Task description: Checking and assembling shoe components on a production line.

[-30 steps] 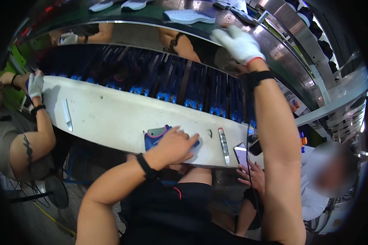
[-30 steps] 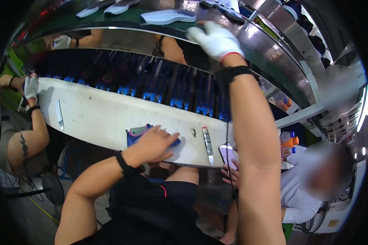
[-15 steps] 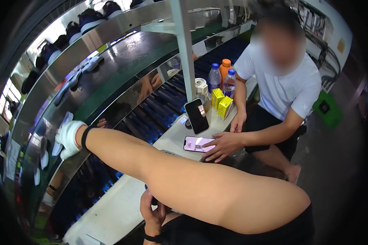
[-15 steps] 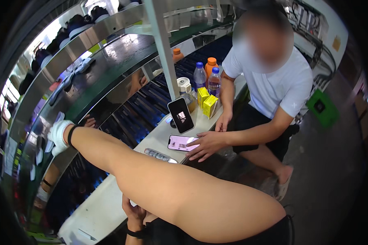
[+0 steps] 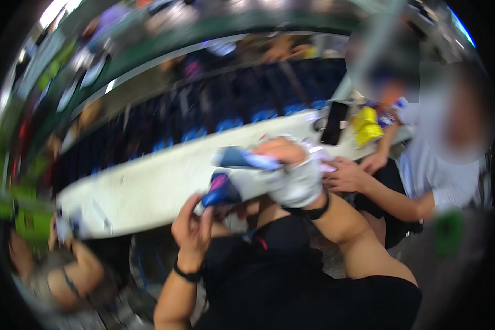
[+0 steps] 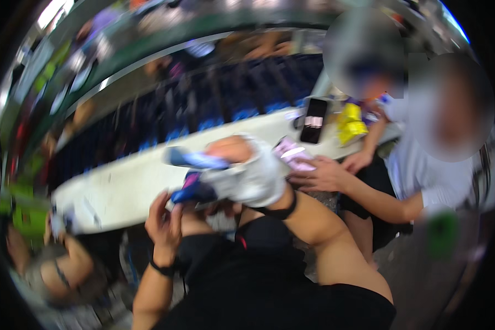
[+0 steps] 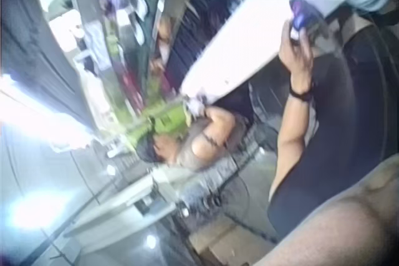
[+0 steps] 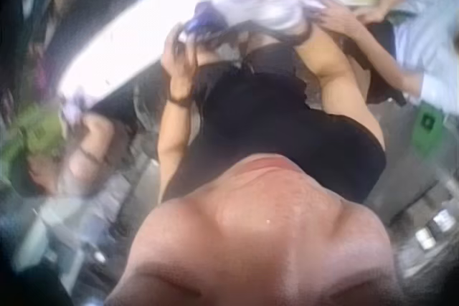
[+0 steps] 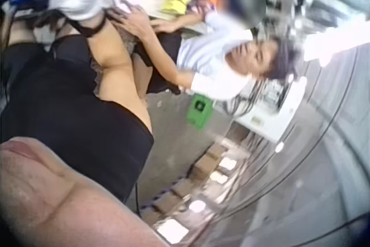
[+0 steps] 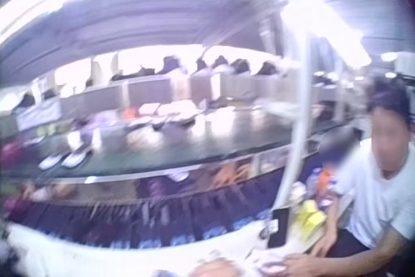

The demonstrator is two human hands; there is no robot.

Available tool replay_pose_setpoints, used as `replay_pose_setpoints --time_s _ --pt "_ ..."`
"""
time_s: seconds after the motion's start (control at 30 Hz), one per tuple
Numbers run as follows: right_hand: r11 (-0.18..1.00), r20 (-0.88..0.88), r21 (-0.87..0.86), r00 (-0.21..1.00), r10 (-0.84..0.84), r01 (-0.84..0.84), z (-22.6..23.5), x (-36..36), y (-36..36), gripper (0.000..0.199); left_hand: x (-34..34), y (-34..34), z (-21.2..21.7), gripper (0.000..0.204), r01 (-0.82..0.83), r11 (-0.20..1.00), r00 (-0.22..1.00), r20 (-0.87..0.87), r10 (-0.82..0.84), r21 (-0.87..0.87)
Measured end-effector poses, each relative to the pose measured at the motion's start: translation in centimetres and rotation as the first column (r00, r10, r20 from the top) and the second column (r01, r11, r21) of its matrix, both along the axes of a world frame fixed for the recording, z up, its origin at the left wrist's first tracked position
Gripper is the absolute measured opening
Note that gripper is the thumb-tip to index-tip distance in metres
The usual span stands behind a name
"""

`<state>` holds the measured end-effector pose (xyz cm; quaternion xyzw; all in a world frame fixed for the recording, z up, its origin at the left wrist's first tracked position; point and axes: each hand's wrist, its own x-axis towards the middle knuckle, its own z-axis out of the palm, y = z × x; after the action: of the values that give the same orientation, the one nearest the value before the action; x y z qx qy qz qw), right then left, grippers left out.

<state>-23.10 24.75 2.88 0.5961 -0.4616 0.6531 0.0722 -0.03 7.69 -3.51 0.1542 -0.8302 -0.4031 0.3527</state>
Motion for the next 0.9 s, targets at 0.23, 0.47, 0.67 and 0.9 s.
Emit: replay_pose_setpoints --time_s 0.23,0.47,0.67,0.9 --pt "0.97 0.591 0.241 0.796 -0.132 -0.018 -8.2 6.1 4.4 0.046 -2.6 1.3 -1.1 0.03 0.209 0.911 0.956 -0.269 -0.115 0.354" --pt "0.987 0.634 0.158 0.77 -0.076 -0.033 -9.9 8.8 0.8 0.039 -2.0 1.0 0.8 0.028 0.284 0.944 0.956 -0.132 -0.264 0.17" --pt "0.963 0.489 0.268 0.865 -0.112 -0.027 -10.7 7.2 1.8 0.038 -2.2 0.8 1.1 0.034 0.244 0.97 0.968 -0.058 -0.243 0.015" --pt "0.955 0.34 0.289 0.925 -0.172 0.071 -11.0 6.7 1.8 0.04 -2.2 -0.1 0.2 0.037 0.264 0.957 0.963 -0.026 -0.269 -0.118"
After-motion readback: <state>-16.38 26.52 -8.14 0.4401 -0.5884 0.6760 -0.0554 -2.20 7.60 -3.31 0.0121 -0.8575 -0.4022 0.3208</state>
